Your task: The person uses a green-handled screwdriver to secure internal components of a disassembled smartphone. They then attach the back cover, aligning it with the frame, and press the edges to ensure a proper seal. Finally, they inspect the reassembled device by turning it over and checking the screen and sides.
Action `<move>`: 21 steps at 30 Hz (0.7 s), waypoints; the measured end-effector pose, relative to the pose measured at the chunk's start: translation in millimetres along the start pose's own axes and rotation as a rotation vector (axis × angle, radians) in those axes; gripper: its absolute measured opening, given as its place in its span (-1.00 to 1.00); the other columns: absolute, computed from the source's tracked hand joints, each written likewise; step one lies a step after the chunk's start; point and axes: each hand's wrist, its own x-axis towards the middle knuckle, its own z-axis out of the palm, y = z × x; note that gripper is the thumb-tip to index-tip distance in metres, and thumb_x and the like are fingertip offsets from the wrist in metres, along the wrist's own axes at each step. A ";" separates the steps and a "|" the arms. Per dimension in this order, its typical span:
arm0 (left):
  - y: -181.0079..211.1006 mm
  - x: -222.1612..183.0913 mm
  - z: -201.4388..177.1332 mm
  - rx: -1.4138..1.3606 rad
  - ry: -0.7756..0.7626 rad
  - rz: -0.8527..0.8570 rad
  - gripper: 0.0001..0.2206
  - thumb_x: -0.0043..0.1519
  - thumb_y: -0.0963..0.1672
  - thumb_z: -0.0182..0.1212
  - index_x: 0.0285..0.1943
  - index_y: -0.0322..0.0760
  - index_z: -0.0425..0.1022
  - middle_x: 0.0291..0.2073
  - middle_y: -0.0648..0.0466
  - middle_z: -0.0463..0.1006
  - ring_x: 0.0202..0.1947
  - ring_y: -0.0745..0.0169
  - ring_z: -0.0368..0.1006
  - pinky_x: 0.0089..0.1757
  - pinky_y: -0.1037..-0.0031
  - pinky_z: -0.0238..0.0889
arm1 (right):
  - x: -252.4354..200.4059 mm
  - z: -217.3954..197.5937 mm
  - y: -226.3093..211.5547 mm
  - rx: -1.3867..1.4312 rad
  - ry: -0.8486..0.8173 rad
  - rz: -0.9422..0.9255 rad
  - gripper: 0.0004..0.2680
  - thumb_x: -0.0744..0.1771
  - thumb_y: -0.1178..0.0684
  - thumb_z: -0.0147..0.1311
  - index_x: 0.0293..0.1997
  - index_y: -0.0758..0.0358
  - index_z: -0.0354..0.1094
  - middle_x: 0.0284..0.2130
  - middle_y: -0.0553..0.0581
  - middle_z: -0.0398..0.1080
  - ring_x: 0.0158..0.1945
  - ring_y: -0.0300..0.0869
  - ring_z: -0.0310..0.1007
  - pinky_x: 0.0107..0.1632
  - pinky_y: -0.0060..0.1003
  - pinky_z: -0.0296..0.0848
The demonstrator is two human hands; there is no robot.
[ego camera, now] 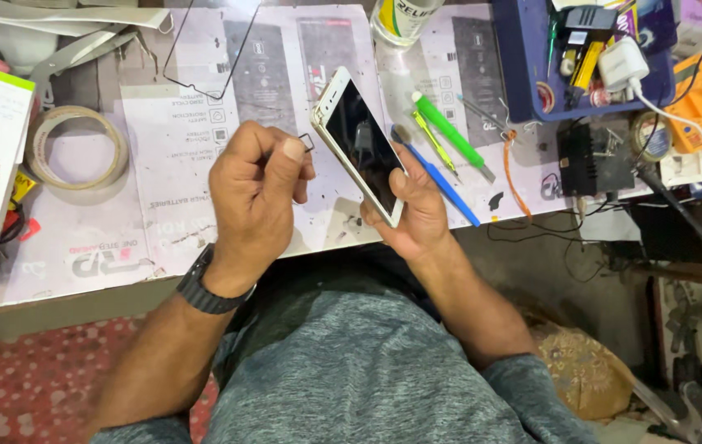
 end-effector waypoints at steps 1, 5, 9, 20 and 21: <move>-0.7 0.4 0.9 -0.012 -0.010 0.007 -0.78 0.49 -0.11 0.09 -0.17 -0.37 0.36 -0.32 0.01 0.54 -0.45 0.44 0.39 -0.37 0.61 0.32 | 0.1 -0.2 0.8 -0.001 0.007 0.002 -0.52 0.34 0.03 0.28 0.42 0.21 0.18 -0.04 0.22 0.50 -0.35 -0.06 0.51 -0.30 -0.19 0.46; -2.4 1.5 7.2 -0.012 -0.041 0.085 -0.75 0.52 -0.09 0.05 -0.15 -0.38 0.39 -0.21 0.02 0.56 -0.36 0.44 0.42 -0.28 0.60 0.36 | -0.2 -4.8 4.8 0.011 0.026 0.013 -0.57 0.36 0.02 0.25 0.38 0.21 0.19 -0.10 0.18 0.50 -0.36 -0.07 0.49 -0.30 -0.18 0.45; -1.2 0.6 10.8 0.009 -0.051 0.127 -0.74 0.53 -0.07 0.03 -0.09 -0.40 0.39 -0.19 0.03 0.56 -0.31 0.44 0.41 -0.22 0.59 0.35 | -1.1 -7.5 6.7 0.051 -0.048 0.017 -0.60 0.41 0.01 0.22 0.41 0.23 0.20 -0.28 0.13 0.44 -0.35 -0.10 0.46 -0.24 -0.18 0.43; -0.7 -1.7 17.8 -0.091 -0.093 0.075 -0.75 0.53 -0.07 -0.03 -0.05 -0.40 0.38 -0.16 0.03 0.53 -0.27 0.43 0.38 -0.19 0.58 0.34 | -6.6 -8.0 2.4 0.259 -0.123 0.161 -0.61 0.44 -0.02 0.07 0.43 0.33 0.18 -0.24 0.11 0.44 -0.44 -0.29 0.31 -0.32 -0.35 0.33; -1.7 -1.8 18.6 -0.129 -0.097 0.065 -0.76 0.53 -0.08 -0.04 -0.05 -0.40 0.38 -0.14 0.03 0.53 -0.26 0.43 0.38 -0.18 0.57 0.35 | -7.3 -10.4 2.7 0.282 -0.110 0.176 -0.61 0.44 -0.02 0.05 0.44 0.32 0.17 -0.24 0.11 0.45 -0.45 -0.31 0.31 -0.32 -0.35 0.33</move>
